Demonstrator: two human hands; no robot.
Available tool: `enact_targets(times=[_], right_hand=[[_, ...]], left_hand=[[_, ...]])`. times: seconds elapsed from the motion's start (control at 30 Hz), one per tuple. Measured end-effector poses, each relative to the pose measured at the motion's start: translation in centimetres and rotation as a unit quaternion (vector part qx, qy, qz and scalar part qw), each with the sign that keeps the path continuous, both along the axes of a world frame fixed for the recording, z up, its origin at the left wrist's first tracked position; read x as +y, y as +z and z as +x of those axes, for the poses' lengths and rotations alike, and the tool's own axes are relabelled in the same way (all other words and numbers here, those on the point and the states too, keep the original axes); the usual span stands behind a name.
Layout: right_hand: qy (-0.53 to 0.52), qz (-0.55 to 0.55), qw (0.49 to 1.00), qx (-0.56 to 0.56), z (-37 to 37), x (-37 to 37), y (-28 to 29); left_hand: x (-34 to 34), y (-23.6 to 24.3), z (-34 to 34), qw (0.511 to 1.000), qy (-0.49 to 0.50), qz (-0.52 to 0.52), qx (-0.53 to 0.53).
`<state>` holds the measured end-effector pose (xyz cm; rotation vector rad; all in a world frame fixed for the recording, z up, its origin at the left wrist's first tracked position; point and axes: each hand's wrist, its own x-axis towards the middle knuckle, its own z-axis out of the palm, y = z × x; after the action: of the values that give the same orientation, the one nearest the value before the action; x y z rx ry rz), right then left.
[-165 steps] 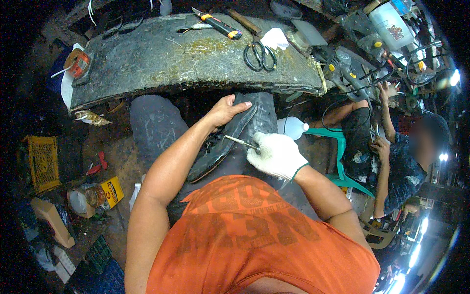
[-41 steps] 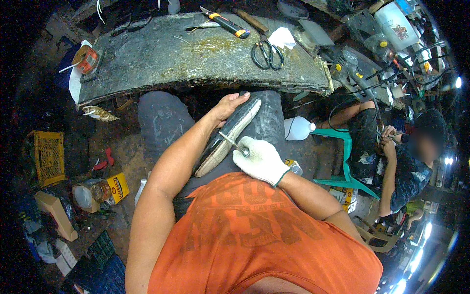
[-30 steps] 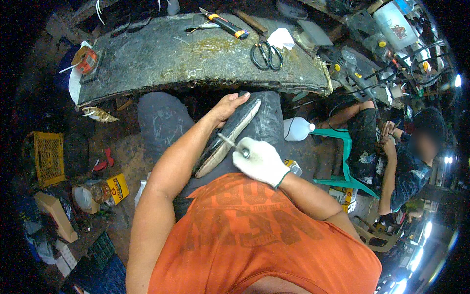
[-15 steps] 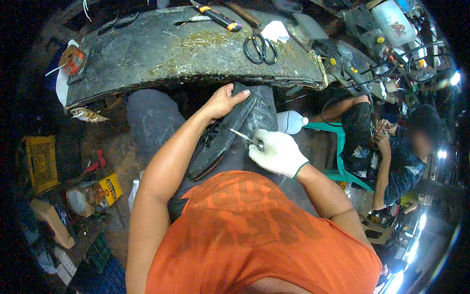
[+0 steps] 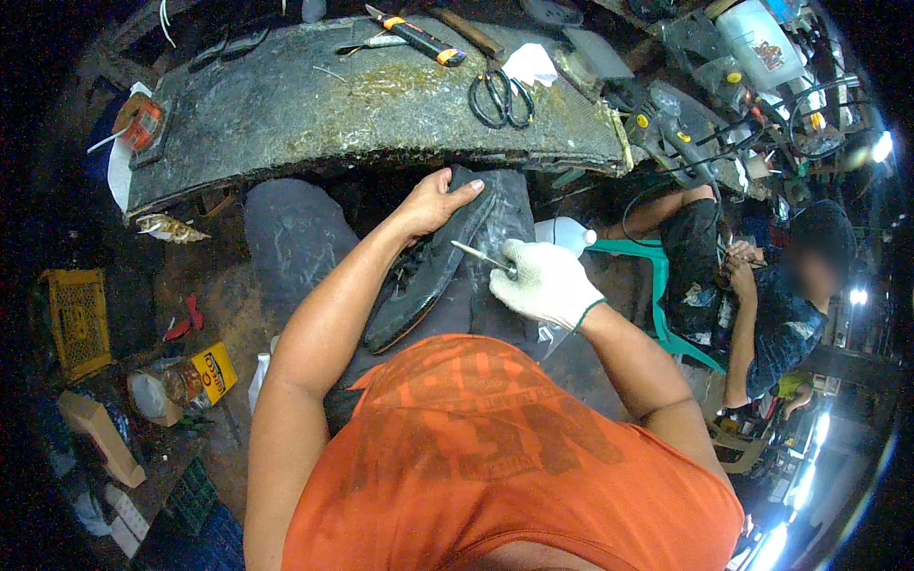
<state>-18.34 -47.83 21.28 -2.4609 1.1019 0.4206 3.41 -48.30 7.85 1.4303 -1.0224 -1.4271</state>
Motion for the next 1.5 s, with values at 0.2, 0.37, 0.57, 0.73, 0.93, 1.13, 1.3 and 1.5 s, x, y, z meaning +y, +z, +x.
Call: enact_targets(times=[0.2,0.37,0.57,0.73,0.93,1.13,1.3,1.5], right_hand=[[0.012,-0.002,1.0,0.008,0.0,0.7,0.1],[0.03,-0.001,1.0,0.01,0.0,0.9,0.4],[0.015,-0.021,1.0,-0.001,0.1,0.4,0.3],[0.035,-0.015,0.999,-0.005,-0.1,0.5,0.3],[0.039,-0.011,0.999,0.0,0.2,0.7,0.6],[0.038,-0.008,0.999,0.007,0.4,0.9,0.8],[0.055,0.009,0.998,0.01,0.3,0.8,0.6],[-0.023,0.003,0.998,-0.051,-0.4,-1.2,-1.3]], left_hand=[[-0.7,-2.4,0.5,0.997,-0.041,0.029,0.054],[-1.5,-3.9,-0.2,1.0,-0.001,0.019,0.01],[0.0,-0.4,-0.2,1.0,0.015,-0.006,0.004],[-0.1,0.6,-0.3,0.999,0.023,-0.024,-0.002],[-0.2,0.1,0.2,1.0,-0.028,0.005,-0.006],[-0.4,-1.0,0.2,1.0,-0.03,0.007,0.001],[-0.7,-1.7,-0.3,0.999,0.022,0.001,-0.025],[-0.4,-1.3,0.3,0.999,-0.016,0.037,-0.023]])
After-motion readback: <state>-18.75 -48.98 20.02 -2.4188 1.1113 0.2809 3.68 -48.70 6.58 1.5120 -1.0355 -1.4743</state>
